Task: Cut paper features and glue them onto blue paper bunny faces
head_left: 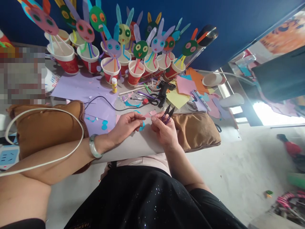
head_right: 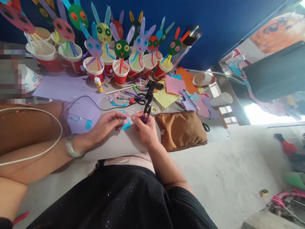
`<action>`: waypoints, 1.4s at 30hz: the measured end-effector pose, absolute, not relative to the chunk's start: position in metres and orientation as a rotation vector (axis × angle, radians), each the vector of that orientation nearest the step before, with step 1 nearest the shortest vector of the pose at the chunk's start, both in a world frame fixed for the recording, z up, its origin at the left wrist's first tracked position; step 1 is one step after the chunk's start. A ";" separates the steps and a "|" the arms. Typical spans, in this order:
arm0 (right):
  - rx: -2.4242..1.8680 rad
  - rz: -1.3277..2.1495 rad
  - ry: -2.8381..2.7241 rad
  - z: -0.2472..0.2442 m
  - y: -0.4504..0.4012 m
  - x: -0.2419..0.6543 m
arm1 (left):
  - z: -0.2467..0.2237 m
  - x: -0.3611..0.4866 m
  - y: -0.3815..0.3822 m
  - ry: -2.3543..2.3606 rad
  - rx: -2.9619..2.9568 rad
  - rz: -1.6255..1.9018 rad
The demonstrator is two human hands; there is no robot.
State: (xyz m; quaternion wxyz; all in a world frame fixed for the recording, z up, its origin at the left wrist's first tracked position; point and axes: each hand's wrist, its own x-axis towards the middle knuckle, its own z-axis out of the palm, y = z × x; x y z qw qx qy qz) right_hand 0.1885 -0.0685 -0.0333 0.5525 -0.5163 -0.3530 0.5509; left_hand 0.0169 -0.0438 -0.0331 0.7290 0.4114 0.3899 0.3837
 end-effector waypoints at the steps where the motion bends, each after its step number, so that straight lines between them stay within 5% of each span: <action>1: -1.218 1.311 -0.831 -0.034 -0.069 0.188 | -0.033 0.017 -0.044 0.849 0.925 0.850; 42: -1.204 1.453 -0.973 -0.040 -0.078 0.177 | -0.040 0.014 -0.045 0.772 0.942 0.876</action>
